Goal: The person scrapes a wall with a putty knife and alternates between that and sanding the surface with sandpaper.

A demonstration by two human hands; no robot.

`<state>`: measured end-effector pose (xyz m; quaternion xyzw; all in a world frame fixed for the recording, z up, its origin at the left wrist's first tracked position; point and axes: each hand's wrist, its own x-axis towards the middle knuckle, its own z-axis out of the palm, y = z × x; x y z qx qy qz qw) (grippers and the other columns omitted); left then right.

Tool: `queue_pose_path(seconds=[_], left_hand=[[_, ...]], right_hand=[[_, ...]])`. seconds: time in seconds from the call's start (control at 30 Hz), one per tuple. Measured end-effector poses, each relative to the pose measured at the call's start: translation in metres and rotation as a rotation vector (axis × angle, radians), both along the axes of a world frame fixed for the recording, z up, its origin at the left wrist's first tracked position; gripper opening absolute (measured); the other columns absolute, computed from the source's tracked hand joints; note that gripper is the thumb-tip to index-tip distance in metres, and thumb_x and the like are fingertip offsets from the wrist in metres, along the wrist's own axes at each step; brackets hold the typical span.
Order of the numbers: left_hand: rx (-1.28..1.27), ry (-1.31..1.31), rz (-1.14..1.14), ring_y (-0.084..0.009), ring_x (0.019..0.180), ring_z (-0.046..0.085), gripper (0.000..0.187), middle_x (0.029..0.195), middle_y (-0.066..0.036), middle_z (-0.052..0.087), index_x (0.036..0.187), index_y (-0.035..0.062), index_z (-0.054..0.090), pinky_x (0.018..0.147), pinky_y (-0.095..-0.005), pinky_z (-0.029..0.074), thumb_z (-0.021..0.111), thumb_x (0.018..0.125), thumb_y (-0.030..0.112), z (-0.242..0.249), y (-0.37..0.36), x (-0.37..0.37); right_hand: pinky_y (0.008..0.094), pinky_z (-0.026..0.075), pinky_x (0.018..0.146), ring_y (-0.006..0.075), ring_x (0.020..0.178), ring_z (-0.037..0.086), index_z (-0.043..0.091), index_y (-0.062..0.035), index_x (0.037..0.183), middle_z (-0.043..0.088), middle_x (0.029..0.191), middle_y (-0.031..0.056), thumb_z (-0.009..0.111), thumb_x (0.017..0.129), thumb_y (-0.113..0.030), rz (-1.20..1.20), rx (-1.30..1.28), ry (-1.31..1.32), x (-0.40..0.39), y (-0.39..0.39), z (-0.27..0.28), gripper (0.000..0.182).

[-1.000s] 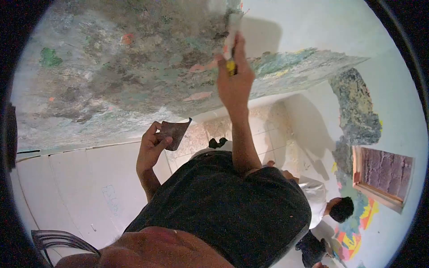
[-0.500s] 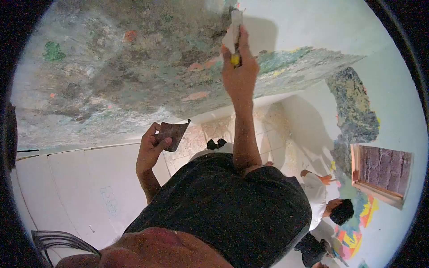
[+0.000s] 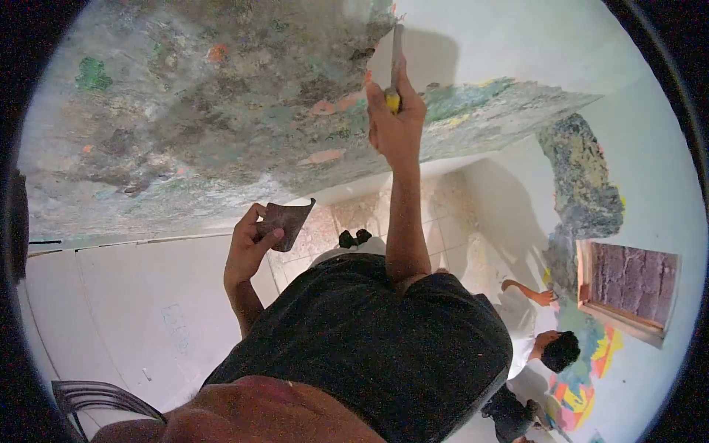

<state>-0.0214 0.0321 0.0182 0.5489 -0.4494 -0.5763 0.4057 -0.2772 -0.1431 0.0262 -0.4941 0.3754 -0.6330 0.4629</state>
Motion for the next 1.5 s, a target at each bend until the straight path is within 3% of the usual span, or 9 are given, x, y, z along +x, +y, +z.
queue_pose_path(seconds=[0.1, 0.2, 0.3, 0.6, 0.8, 1.1, 1.3, 1.4, 1.5], left_hand=[[-0.01, -0.02, 0.016, -0.0102, 0.081, 0.064, 0.021, 0.088, -0.011, 0.071, 0.103, 0.0023, 0.049, 0.073, -0.0269, 0.052, 0.065, 0.09, 0.001, -0.008, 0.003, 0.003], [0.013, -0.032, 0.024, -0.0106, 0.082, 0.064, 0.022, 0.09, -0.012, 0.071, 0.104, 0.0023, 0.049, 0.074, -0.0273, 0.052, 0.065, 0.089, 0.0, -0.01, 0.005, 0.003], [0.007, -0.024, 0.021, -0.0104, 0.082, 0.064, 0.022, 0.089, -0.011, 0.071, 0.104, 0.0024, 0.049, 0.073, -0.0272, 0.052, 0.065, 0.089, 0.0, -0.01, 0.001, 0.001], [0.028, -0.046, -0.021, -0.0101, 0.082, 0.064, 0.022, 0.091, -0.01, 0.07, 0.103, 0.0031, 0.048, 0.073, -0.0264, 0.053, 0.065, 0.089, 0.0, -0.006, -0.014, -0.008], [0.022, -0.024, 0.016, -0.0106, 0.08, 0.064, 0.023, 0.089, -0.01, 0.07, 0.104, 0.003, 0.047, 0.071, -0.0262, 0.053, 0.064, 0.09, -0.001, -0.008, -0.016, -0.005], [0.026, -0.025, -0.002, -0.0106, 0.08, 0.064, 0.024, 0.089, -0.011, 0.07, 0.103, 0.0027, 0.047, 0.071, -0.0271, 0.053, 0.066, 0.089, 0.001, -0.012, -0.035, -0.003], [0.042, -0.017, -0.041, -0.0105, 0.082, 0.064, 0.023, 0.09, -0.011, 0.071, 0.102, 0.0031, 0.049, 0.073, -0.0269, 0.052, 0.066, 0.089, 0.001, -0.012, -0.042, -0.006], [0.058, -0.016, -0.03, -0.01, 0.082, 0.064, 0.022, 0.089, -0.011, 0.071, 0.102, 0.0033, 0.049, 0.074, -0.0265, 0.052, 0.066, 0.089, 0.001, -0.011, -0.037, -0.009], [0.055, -0.026, -0.019, -0.0096, 0.081, 0.063, 0.021, 0.088, -0.01, 0.071, 0.102, 0.0034, 0.049, 0.074, -0.0264, 0.052, 0.065, 0.089, 0.0, -0.01, -0.037, -0.008]], right_hand=[[0.0194, 0.034, 0.032, 0.0032, 0.041, 0.04, 0.046, -0.0111, 0.137, 0.043, 0.066, -0.0016, 0.057, 0.1, -0.027, 0.42, 0.024, -0.623, -0.007, 0.006, -0.014, 0.042], [0.0194, 0.033, 0.028, 0.007, 0.037, 0.035, 0.049, -0.0094, 0.127, 0.036, 0.067, -0.0005, 0.052, 0.101, -0.036, 0.634, 0.045, -1.001, -0.01, 0.011, -0.006, 0.037], [0.0196, 0.031, 0.028, 0.0063, 0.037, 0.033, 0.043, -0.0112, 0.134, 0.035, 0.067, -0.0005, 0.047, 0.104, -0.032, 0.744, 0.011, -1.028, -0.012, 0.005, -0.013, 0.037], [0.0191, 0.031, 0.028, 0.0056, 0.037, 0.034, 0.05, -0.012, 0.114, 0.035, 0.064, -0.0008, 0.039, 0.106, -0.03, 0.894, -0.081, -1.047, -0.012, -0.028, -0.018, 0.022], [0.0193, 0.034, 0.03, 0.0062, 0.037, 0.035, 0.044, -0.0108, 0.134, 0.036, 0.063, -0.0008, 0.037, 0.106, -0.031, 0.91, 0.09, -1.115, -0.018, -0.013, -0.019, 0.035], [0.0188, 0.033, 0.03, 0.0058, 0.037, 0.033, 0.039, -0.0146, 0.141, 0.035, 0.063, -0.0013, 0.038, 0.106, -0.031, 0.95, 0.03, -1.124, -0.018, -0.016, -0.021, 0.038], [0.0183, 0.031, 0.029, 0.0043, 0.037, 0.031, 0.028, -0.0205, 0.151, 0.036, 0.062, -0.0017, 0.038, 0.106, -0.031, 0.845, 0.082, -1.071, -0.012, -0.003, -0.012, 0.047], [0.0195, 0.031, 0.027, 0.0046, 0.035, 0.033, 0.038, -0.0172, 0.142, 0.034, 0.059, -0.0035, 0.046, 0.104, -0.03, 0.851, 0.125, -1.045, -0.018, -0.009, 0.003, 0.041], [0.0195, 0.031, 0.027, 0.0044, 0.035, 0.033, 0.038, -0.0159, 0.141, 0.035, 0.059, -0.0035, 0.046, 0.104, -0.03, 0.749, 0.129, -1.037, -0.007, -0.005, -0.007, 0.041]])
